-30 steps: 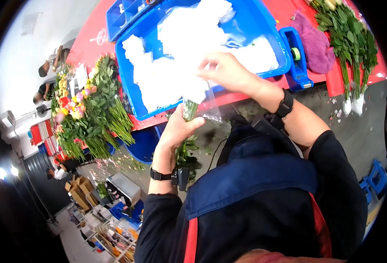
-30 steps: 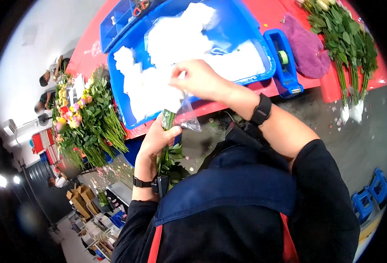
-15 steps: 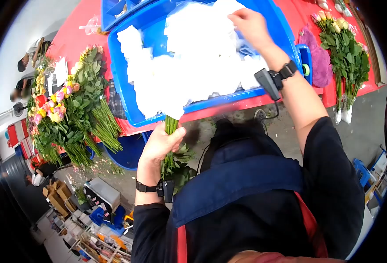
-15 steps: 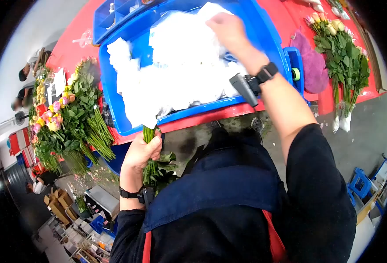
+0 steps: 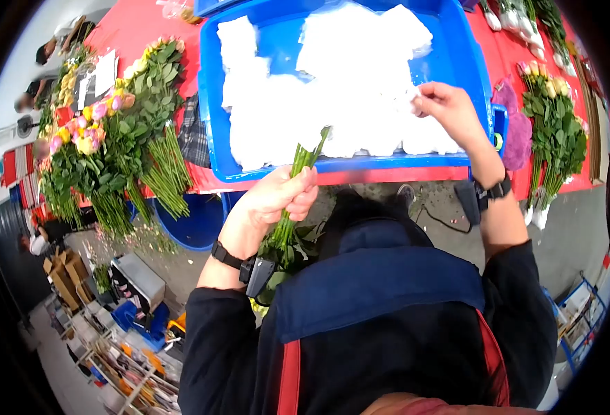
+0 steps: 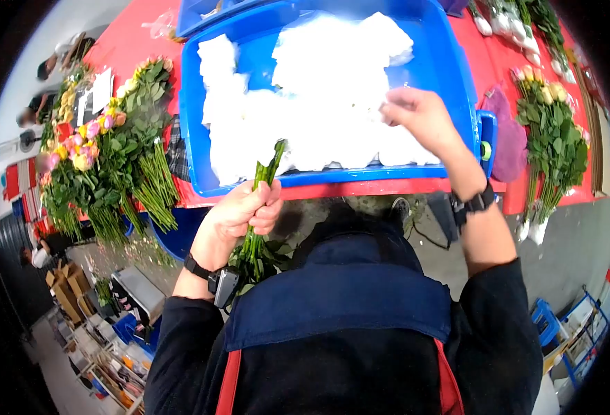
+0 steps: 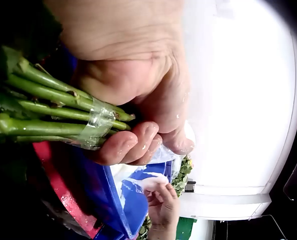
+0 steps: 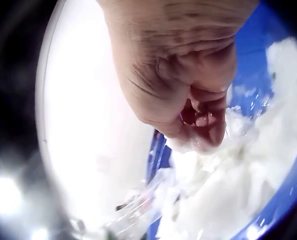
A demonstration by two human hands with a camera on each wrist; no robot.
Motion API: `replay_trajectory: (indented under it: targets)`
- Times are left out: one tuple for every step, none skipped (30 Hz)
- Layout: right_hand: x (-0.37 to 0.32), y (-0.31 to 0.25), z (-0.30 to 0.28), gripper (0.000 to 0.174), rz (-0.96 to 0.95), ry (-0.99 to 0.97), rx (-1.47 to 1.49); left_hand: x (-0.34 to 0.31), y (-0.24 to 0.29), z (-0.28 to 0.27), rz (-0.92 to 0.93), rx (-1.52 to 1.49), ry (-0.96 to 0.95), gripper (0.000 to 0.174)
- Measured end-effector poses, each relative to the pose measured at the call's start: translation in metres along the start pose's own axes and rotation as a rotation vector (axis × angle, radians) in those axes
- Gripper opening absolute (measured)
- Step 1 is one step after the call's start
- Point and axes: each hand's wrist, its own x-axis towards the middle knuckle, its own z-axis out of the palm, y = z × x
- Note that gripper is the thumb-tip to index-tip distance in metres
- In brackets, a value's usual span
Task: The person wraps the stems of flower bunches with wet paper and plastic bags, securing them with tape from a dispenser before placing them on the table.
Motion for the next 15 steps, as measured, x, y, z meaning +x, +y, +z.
replay_trajectory:
  targets:
    - [-0.01,-0.009,0.008,0.028,-0.055,-0.017,0.043,0.0,0.003,0.005,0.005,0.003,0.013,0.04]
    - [-0.023,-0.026,0.02,0.026,-0.191,-0.029,0.126,0.002,0.003,0.007,0.009,-0.003,0.017,0.04]
    - [-0.037,-0.045,0.029,0.025,-0.267,0.016,0.079,0.005,0.004,0.008,0.015,-0.01,0.021,0.04]
    - [-0.049,-0.063,0.038,0.024,-0.347,0.06,0.033,0.006,0.005,0.009,0.024,-0.013,0.025,0.04]
    - [-0.061,-0.075,0.05,0.022,-0.455,0.11,-0.04,0.007,0.007,0.013,0.029,-0.007,0.034,0.042]
    - [-0.067,-0.085,0.061,0.02,-0.565,0.158,-0.112,0.008,0.008,0.015,0.033,-0.006,0.037,0.043]
    - [-0.065,-0.087,0.07,0.018,-0.719,0.13,-0.15,0.01,0.007,0.017,0.035,-0.003,0.038,0.046]
    - [-0.062,-0.086,0.079,0.017,-0.873,0.103,-0.187,0.01,0.007,0.018,0.035,0.002,0.039,0.049]
    - [-0.056,-0.083,0.088,0.016,-0.927,0.13,-0.28,0.01,0.006,0.021,0.06,-0.01,0.016,0.049]
    - [-0.046,-0.08,0.097,0.015,-0.979,0.16,-0.373,0.009,0.005,0.024,0.085,-0.021,-0.007,0.049]
    - [-0.04,-0.079,0.103,0.015,-1.033,0.192,-0.467,0.008,0.005,0.025,0.11,-0.031,-0.03,0.049]
    - [-0.039,-0.081,0.108,0.014,-1.01,0.238,-0.439,0.007,0.004,0.024,0.114,-0.045,-0.038,0.049]
    - [-0.038,-0.082,0.112,0.014,-0.985,0.281,-0.409,0.006,0.001,0.023,0.119,-0.061,-0.044,0.049]
    - [-0.037,-0.083,0.116,0.014,-0.958,0.324,-0.377,0.004,-0.001,0.022,0.121,-0.077,-0.051,0.049]
    - [-0.037,-0.084,0.118,0.015,-0.789,0.273,-0.28,0.001,-0.003,0.022,0.132,-0.079,-0.046,0.048]
